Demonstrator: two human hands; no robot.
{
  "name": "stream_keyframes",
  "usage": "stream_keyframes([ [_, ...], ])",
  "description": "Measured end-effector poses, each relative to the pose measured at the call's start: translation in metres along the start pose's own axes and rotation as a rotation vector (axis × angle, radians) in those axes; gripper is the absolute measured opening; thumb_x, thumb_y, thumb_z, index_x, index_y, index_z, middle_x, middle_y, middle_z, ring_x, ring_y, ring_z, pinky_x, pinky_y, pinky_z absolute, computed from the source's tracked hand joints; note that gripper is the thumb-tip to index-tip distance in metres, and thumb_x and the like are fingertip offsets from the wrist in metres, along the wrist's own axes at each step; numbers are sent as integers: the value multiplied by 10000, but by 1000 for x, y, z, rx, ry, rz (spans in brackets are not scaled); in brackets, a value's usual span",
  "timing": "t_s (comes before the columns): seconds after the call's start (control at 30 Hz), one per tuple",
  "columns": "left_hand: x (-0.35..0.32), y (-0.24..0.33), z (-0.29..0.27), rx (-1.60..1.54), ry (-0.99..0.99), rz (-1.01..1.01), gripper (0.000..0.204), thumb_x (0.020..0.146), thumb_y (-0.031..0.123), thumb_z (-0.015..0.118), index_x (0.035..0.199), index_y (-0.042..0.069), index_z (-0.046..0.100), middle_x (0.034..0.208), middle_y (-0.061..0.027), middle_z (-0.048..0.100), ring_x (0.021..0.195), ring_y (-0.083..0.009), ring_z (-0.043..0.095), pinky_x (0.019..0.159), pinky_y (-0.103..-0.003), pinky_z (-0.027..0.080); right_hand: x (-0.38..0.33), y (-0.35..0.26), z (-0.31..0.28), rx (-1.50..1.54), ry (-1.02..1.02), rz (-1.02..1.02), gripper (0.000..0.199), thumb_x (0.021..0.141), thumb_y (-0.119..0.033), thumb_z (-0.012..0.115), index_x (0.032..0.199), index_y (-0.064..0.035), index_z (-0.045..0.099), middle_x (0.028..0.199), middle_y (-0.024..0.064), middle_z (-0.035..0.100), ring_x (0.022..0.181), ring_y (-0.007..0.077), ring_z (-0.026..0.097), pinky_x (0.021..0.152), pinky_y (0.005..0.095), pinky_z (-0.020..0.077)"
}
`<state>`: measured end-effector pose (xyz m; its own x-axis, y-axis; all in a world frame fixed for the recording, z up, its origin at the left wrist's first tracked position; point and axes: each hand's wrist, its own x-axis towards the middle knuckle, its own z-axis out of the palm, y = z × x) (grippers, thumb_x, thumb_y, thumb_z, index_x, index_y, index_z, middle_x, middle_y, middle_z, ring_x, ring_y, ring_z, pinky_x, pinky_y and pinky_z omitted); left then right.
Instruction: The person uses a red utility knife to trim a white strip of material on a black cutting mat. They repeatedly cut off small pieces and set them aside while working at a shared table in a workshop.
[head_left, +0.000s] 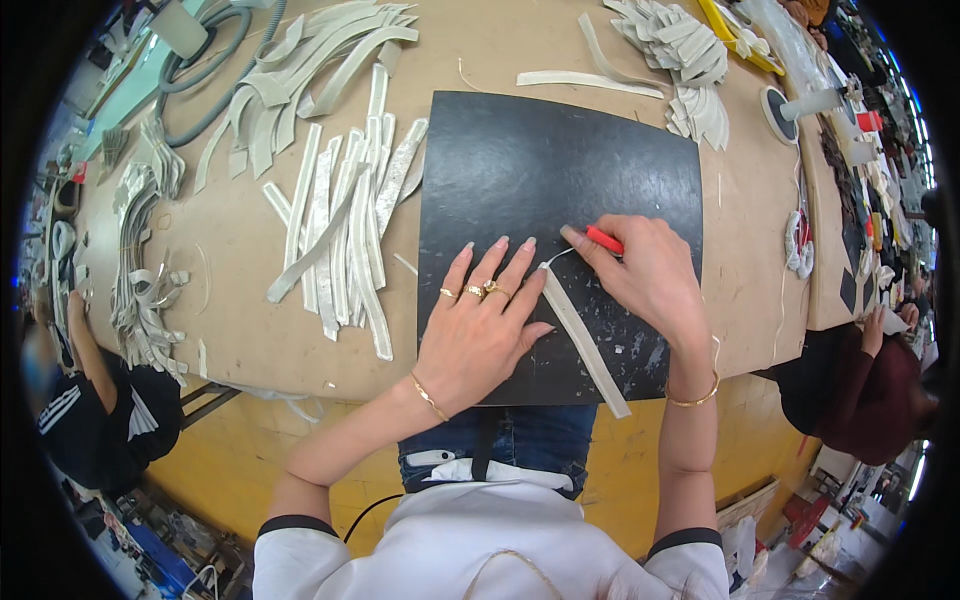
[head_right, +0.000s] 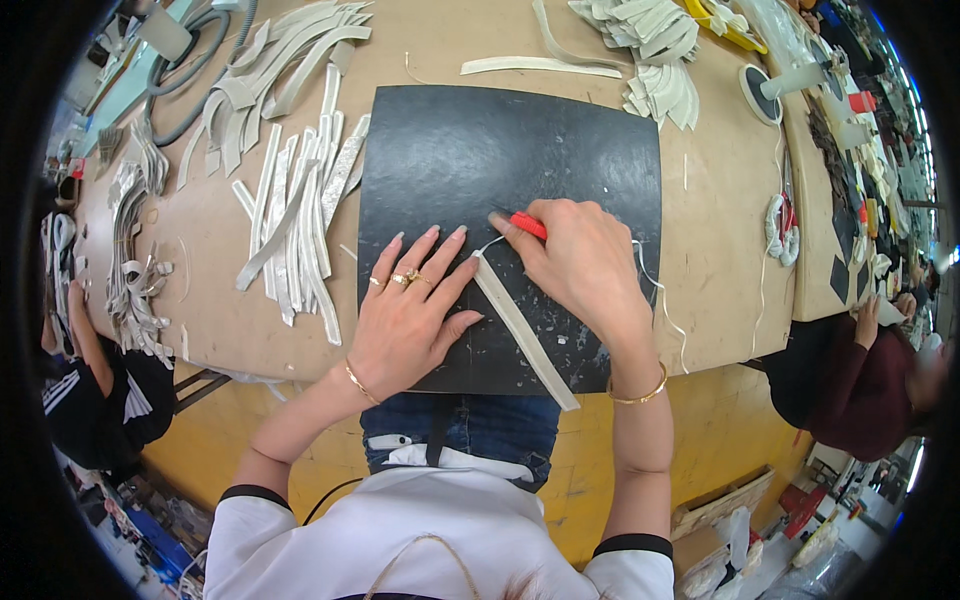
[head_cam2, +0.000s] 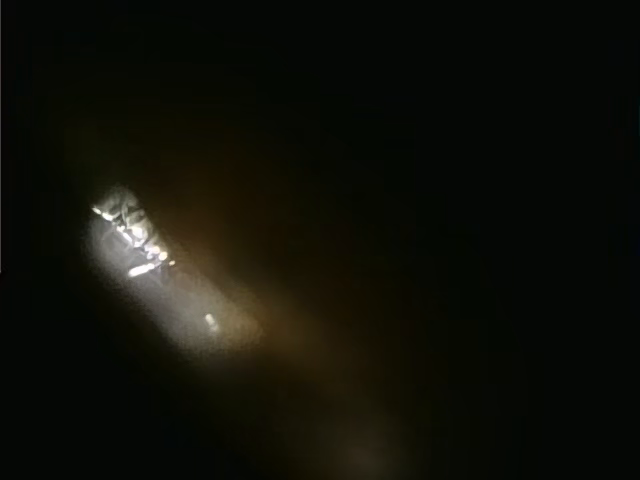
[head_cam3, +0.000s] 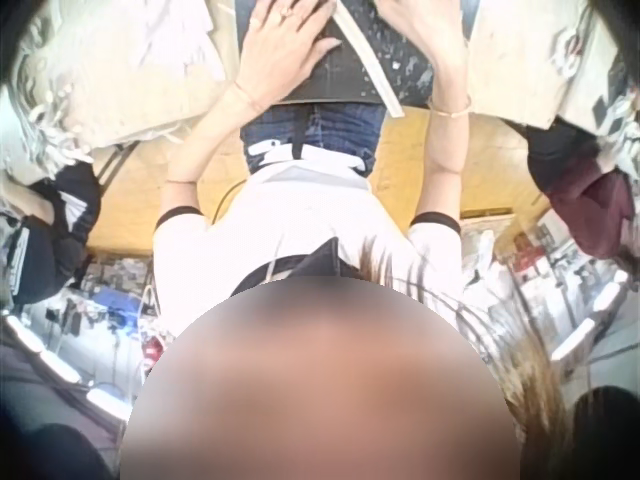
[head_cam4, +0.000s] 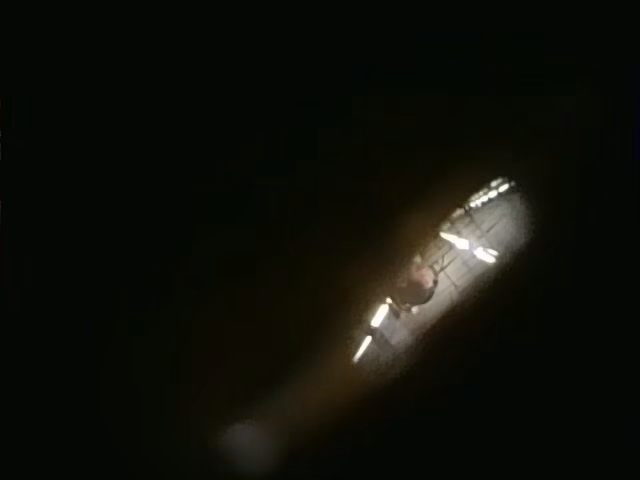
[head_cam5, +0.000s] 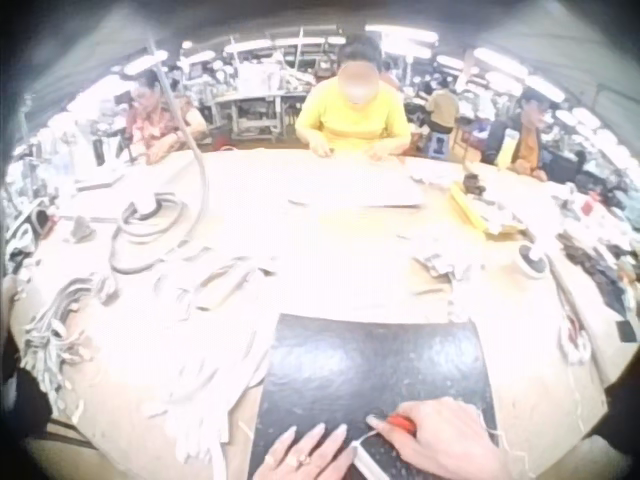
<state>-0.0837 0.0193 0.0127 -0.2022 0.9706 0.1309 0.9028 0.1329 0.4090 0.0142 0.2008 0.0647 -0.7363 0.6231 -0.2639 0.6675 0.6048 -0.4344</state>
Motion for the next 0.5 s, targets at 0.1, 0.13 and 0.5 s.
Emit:
stream_keyframes([
  [0.1, 0, -6, 4, -12, -6, 26, 521, 882, 322, 676, 1332, 80, 572, 1472, -104, 478, 1373, -289, 423, 1150, -465, 275, -3, -4, 2, 14, -36, 21, 424, 920, -339, 661, 689, 11, 599, 594, 196, 551, 567, 399, 531, 561, 427, 423],
  [0.13, -1, -6, 5, -16, -4, 19, 522, 880, 321, 677, 1331, 82, 572, 1470, -103, 480, 1372, -286, 424, 1148, -461, 280, -5, -5, 2, 0, -52, 35, 412, 916, -330, 668, 691, 9, 602, 590, 193, 546, 557, 394, 527, 557, 422, 422],
  [0.5, -29, 9, 0, 21, 20, -74, 477, 845, 329, 696, 1229, 53, 635, 1411, -111, 519, 1311, -277, 481, 1091, -428, 350, -65, -20, 31, 134, 29, 3, 189, 822, -134, 738, 755, 2, 625, 594, 142, 501, 493, 301, 455, 492, 336, 369],
])
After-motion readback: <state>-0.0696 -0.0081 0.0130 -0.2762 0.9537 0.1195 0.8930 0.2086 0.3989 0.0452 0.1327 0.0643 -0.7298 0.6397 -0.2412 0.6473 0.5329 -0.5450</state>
